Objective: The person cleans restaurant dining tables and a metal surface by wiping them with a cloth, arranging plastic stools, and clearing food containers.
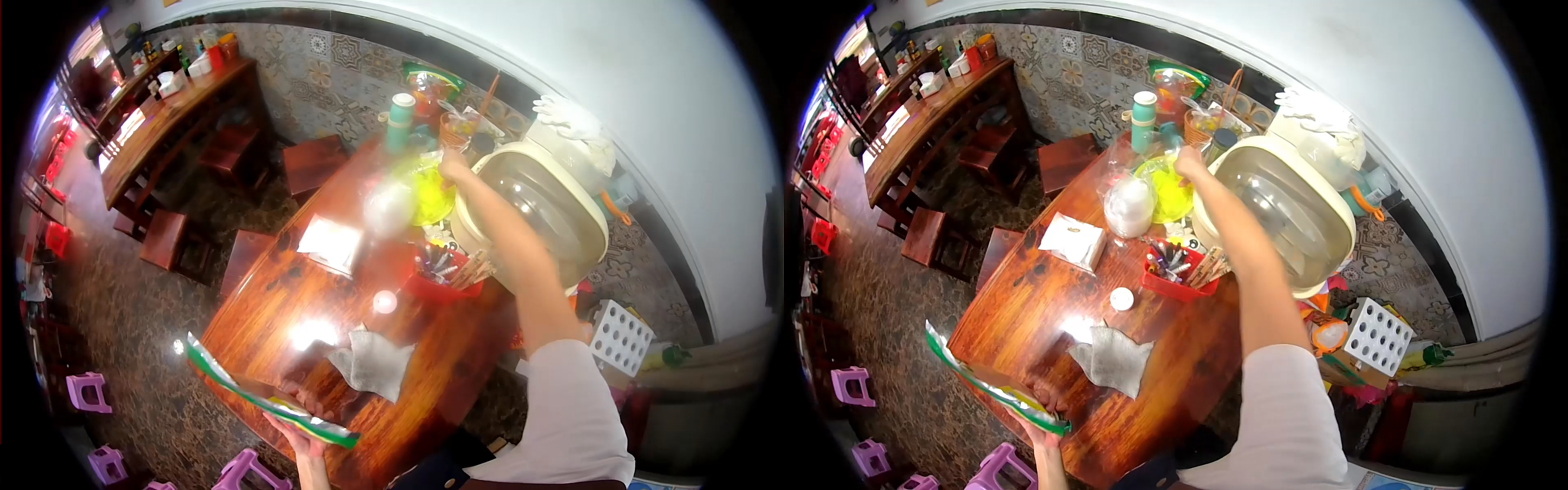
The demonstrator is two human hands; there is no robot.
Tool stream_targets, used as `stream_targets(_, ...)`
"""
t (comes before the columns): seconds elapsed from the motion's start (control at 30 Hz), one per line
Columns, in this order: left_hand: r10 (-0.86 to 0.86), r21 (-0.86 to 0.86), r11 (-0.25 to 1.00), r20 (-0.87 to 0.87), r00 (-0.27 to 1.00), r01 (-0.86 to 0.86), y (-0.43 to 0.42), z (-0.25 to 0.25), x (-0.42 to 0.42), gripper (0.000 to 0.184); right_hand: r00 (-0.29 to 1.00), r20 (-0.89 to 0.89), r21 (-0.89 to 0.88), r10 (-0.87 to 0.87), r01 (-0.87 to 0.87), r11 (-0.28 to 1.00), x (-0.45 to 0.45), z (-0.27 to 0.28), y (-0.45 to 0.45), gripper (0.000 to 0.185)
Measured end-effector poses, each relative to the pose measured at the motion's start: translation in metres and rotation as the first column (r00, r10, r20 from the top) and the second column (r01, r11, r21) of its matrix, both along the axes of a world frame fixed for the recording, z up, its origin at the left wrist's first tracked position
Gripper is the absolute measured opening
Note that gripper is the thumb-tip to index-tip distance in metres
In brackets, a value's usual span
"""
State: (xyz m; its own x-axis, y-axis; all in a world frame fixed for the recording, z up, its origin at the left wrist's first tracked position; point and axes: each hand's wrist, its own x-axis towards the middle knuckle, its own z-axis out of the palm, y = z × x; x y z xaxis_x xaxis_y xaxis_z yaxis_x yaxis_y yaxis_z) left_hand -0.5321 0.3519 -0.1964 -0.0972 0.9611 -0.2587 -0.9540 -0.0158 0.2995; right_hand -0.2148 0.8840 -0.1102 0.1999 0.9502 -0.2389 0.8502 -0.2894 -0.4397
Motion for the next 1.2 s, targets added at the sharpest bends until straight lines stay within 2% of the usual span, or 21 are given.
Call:
stream_targets(0.07,0.000,0.006,1.000,0.033,0.999,0.000,-0.003,-0.008,-0.005,0.073,0.961,0.206,0.028,0.187,-0.197,0.980,0.017,-0.056,0.036,0.032)
stream_targets(0.1,0.074,-0.134,0.988,0.012,0.997,-0.072,-0.010,-0.015,-0.008,0.072,0.932,0.268,0.007,0.243,-0.254,0.967,0.028,-0.098,0.070,0.032)
stream_targets(0.2,0.240,-0.443,0.861,-0.079,0.968,-0.249,-0.021,-0.024,-0.011,0.072,0.995,0.101,-0.021,0.024,-0.022,1.000,0.014,-0.083,0.056,0.029)
stream_targets(0.27,0.290,-0.522,0.795,-0.122,0.949,-0.309,-0.009,-0.004,-0.001,0.074,0.991,-0.054,0.019,-0.126,0.127,0.992,0.009,-0.057,0.038,0.026)
stream_targets(0.3,0.157,-0.356,0.919,-0.060,0.986,-0.168,-0.022,-0.019,-0.011,0.074,0.999,0.009,0.036,-0.040,0.039,0.999,0.014,-0.063,0.041,0.024)
stream_targets(0.4,0.268,-0.488,0.826,-0.101,0.958,-0.282,0.010,0.020,0.012,0.072,0.995,0.093,0.169,0.043,-0.058,0.984,0.015,-0.077,0.053,0.021)
stream_targets(0.43,0.146,-0.400,0.897,-0.127,0.981,-0.186,0.006,0.015,0.008,0.071,0.994,0.111,0.228,0.026,-0.050,0.972,0.003,-0.062,0.046,0.021)
stream_targets(0.57,0.078,-0.341,0.935,-0.087,0.993,-0.103,0.013,0.026,0.013,0.072,0.978,0.153,0.437,0.141,-0.195,0.878,0.009,0.052,0.004,0.023)
stream_targets(0.6,0.057,-0.301,0.950,-0.093,0.994,-0.083,0.011,0.023,0.013,0.072,0.976,0.140,0.572,0.169,-0.219,0.791,0.032,0.070,0.009,0.026)
stream_targets(0.63,0.038,-0.262,0.963,-0.099,0.994,-0.063,0.011,0.025,0.015,0.072,0.986,-0.020,0.675,0.167,-0.110,0.729,0.061,0.086,0.014,0.026)
stream_targets(0.67,0.019,-0.222,0.974,-0.105,0.994,-0.042,0.010,0.027,0.017,0.073,0.991,-0.082,0.701,0.107,-0.019,0.713,0.085,0.120,0.006,0.025)
stream_targets(0.7,0.036,-0.226,0.972,-0.097,0.995,-0.058,0.009,0.024,0.018,0.074,0.944,-0.281,0.678,0.171,0.069,0.732,0.107,0.155,-0.020,0.022)
stream_targets(0.73,0.035,-0.234,0.971,-0.086,0.996,-0.054,0.010,0.025,0.021,0.074,0.854,-0.503,0.579,0.131,0.221,0.784,0.129,0.182,-0.039,0.018)
stream_targets(0.77,0.034,-0.244,0.968,-0.076,0.997,-0.052,0.011,0.027,0.025,0.074,0.741,-0.632,0.548,0.225,0.223,0.806,0.169,0.187,-0.044,0.016)
stream_targets(0.83,-0.002,-0.204,0.979,-0.053,0.999,-0.009,0.009,0.026,0.030,0.077,0.756,-0.644,0.471,0.123,0.265,0.841,0.246,0.183,-0.053,0.023)
stream_targets(0.9,-0.040,-0.204,0.978,-0.052,0.998,0.028,0.011,0.033,0.038,0.077,0.679,-0.734,0.377,0.018,0.386,0.842,0.305,0.153,-0.061,0.028)
stream_targets(1.03,-0.130,-0.149,0.982,-0.065,0.989,0.119,0.017,0.040,0.047,0.078,0.439,-0.892,0.216,-0.103,0.616,0.758,0.282,0.157,-0.107,0.034)
stream_targets(1.1,-0.180,-0.150,0.975,-0.101,0.979,0.164,0.018,0.043,0.049,0.082,0.850,-0.502,0.450,-0.159,0.414,0.792,0.293,0.157,-0.110,0.036)
stream_targets(1.13,-0.188,-0.182,0.969,-0.113,0.976,0.166,0.022,0.044,0.053,0.087,0.959,-0.238,0.512,-0.157,0.261,0.819,0.291,0.153,-0.108,0.037)
stream_targets(1.17,-0.217,-0.175,0.965,-0.106,0.970,0.197,0.025,0.048,0.055,0.089,0.955,-0.135,0.541,-0.263,0.293,0.788,0.255,0.169,-0.122,0.037)
stream_targets(1.2,-0.247,-0.164,0.960,-0.100,0.964,0.229,0.031,0.053,0.059,0.091,0.998,-0.034,0.646,-0.058,0.067,0.760,0.222,0.165,-0.141,0.038)
